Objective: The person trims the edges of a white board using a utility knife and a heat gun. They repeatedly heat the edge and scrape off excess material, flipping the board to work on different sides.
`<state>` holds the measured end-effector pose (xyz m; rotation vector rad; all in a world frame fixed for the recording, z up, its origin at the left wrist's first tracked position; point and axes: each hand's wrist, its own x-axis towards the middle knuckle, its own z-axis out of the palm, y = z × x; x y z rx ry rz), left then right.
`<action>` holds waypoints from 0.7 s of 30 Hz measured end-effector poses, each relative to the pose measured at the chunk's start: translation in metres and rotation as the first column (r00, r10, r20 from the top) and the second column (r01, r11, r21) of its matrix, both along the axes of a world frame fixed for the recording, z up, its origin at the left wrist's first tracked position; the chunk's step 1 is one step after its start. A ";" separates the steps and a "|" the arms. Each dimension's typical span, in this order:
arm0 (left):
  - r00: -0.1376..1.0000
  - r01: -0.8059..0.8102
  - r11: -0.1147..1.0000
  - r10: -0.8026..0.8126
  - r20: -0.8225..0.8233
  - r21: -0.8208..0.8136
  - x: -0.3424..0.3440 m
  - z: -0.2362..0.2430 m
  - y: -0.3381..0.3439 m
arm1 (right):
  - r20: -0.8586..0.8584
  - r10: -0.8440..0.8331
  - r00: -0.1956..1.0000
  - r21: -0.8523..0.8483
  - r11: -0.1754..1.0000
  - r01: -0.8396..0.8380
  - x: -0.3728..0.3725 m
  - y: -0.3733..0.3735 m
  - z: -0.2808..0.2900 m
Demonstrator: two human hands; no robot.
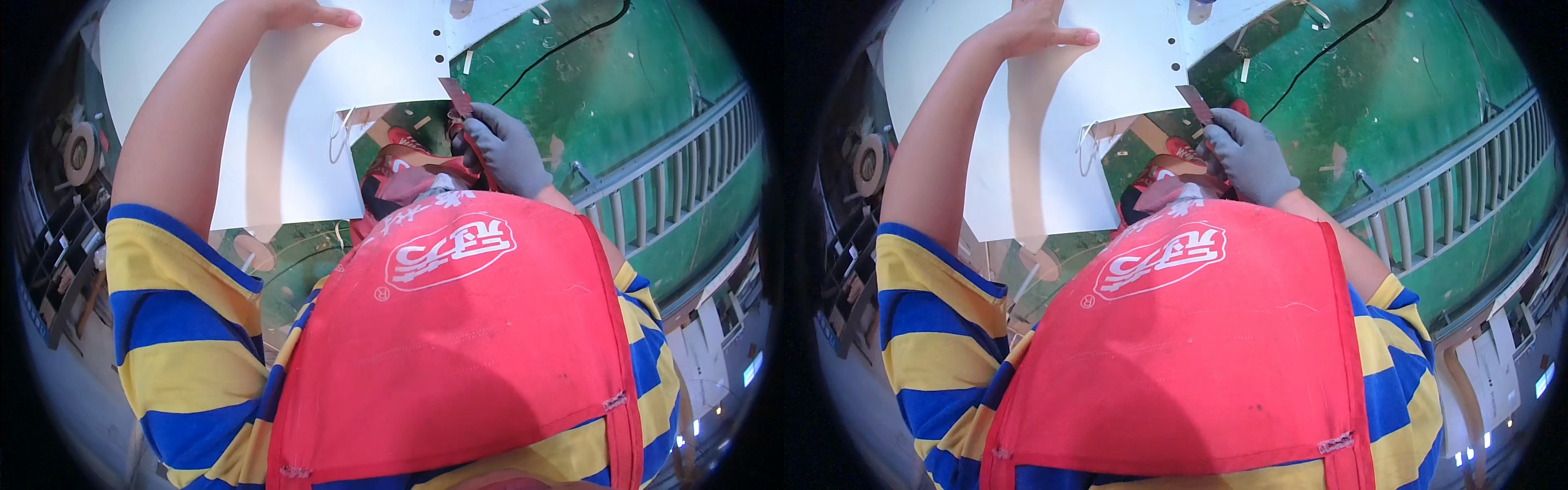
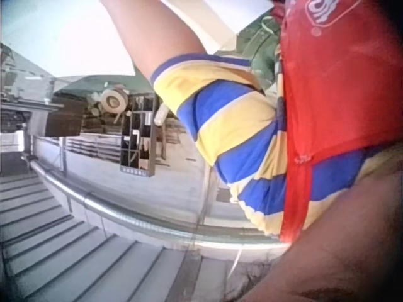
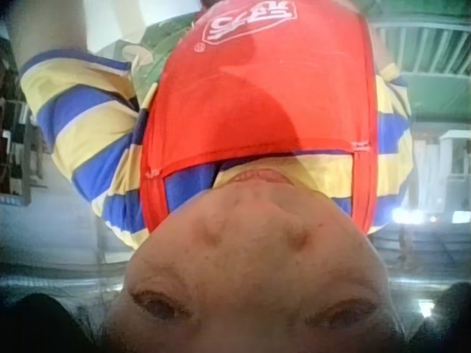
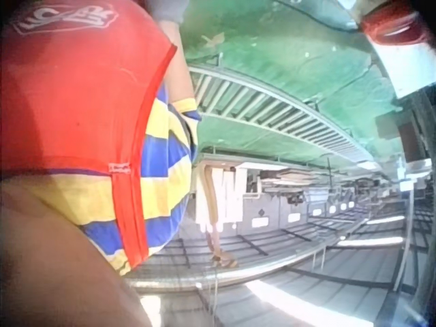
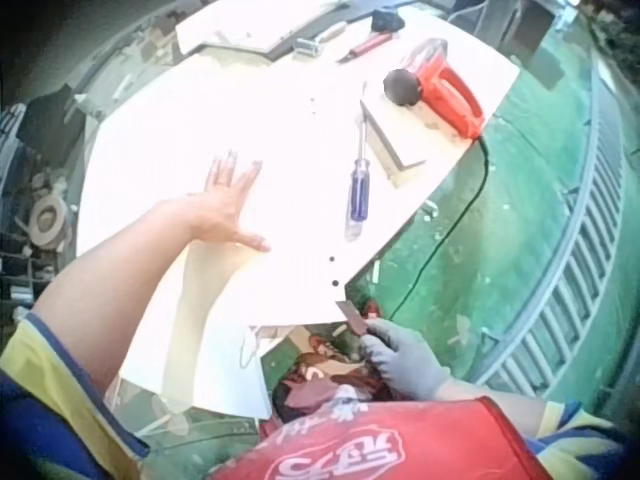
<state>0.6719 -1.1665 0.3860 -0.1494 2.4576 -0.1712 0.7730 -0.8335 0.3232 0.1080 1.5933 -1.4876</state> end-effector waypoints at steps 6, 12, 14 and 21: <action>1.000 0.021 1.000 -0.021 -0.010 0.004 -0.013 -0.008 0.003 | 0.058 -0.011 0.998 0.010 1.000 0.010 -0.020 0.003 0.005; 0.999 -0.022 1.000 0.022 0.024 0.019 -0.024 -0.005 0.014 | 0.086 -0.024 0.996 -0.022 0.999 0.026 -0.030 0.001 0.006; 1.000 -0.009 1.000 0.009 0.021 0.019 -0.026 -0.004 0.015 | 0.093 -0.035 0.995 -0.011 0.999 0.036 -0.033 -0.003 0.011; 1.000 -0.018 0.999 0.018 -0.010 0.036 -0.029 -0.004 0.017 | 0.110 -0.067 0.992 -0.018 0.997 0.069 -0.032 -0.008 0.007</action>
